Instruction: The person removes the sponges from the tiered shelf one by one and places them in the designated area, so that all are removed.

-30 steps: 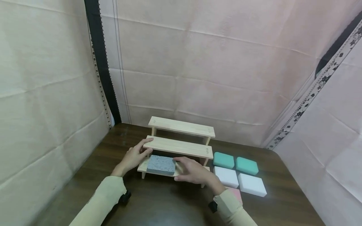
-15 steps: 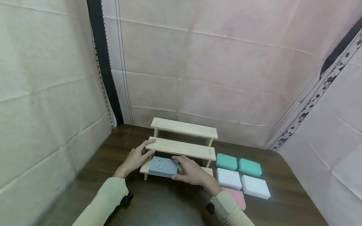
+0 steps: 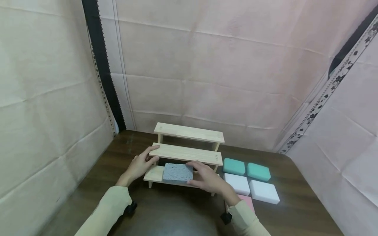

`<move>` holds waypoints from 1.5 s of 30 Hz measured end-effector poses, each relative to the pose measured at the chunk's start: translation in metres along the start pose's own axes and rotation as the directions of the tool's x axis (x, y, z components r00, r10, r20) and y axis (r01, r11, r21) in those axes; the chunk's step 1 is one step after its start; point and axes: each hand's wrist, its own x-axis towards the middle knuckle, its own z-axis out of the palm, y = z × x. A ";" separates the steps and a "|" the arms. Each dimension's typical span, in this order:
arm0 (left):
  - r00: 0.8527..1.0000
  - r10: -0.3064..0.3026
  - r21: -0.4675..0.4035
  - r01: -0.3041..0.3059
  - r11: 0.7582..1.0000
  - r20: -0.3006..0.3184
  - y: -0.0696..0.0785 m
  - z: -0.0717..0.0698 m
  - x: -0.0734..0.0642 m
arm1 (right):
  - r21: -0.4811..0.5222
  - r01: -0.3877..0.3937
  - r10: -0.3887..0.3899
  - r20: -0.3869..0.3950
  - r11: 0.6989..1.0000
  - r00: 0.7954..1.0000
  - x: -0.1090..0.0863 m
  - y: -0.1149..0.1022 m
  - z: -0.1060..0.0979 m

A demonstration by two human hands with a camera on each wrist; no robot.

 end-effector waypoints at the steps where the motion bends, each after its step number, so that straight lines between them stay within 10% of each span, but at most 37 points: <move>1: 1.000 -0.002 -0.004 0.002 1.000 0.001 0.000 0.001 0.000 | 0.013 -0.014 0.014 -0.003 1.000 1.000 -0.005 0.002 -0.002; 30: 0.998 0.070 0.046 -0.070 0.996 0.001 -0.005 -0.004 0.002 | 0.079 -0.251 0.261 -0.179 0.965 0.949 -0.159 0.071 -0.078; 45: 0.999 0.055 0.039 -0.055 0.998 0.001 0.001 -0.005 0.005 | 0.142 -0.330 0.349 -0.141 0.933 0.926 -0.242 0.103 -0.100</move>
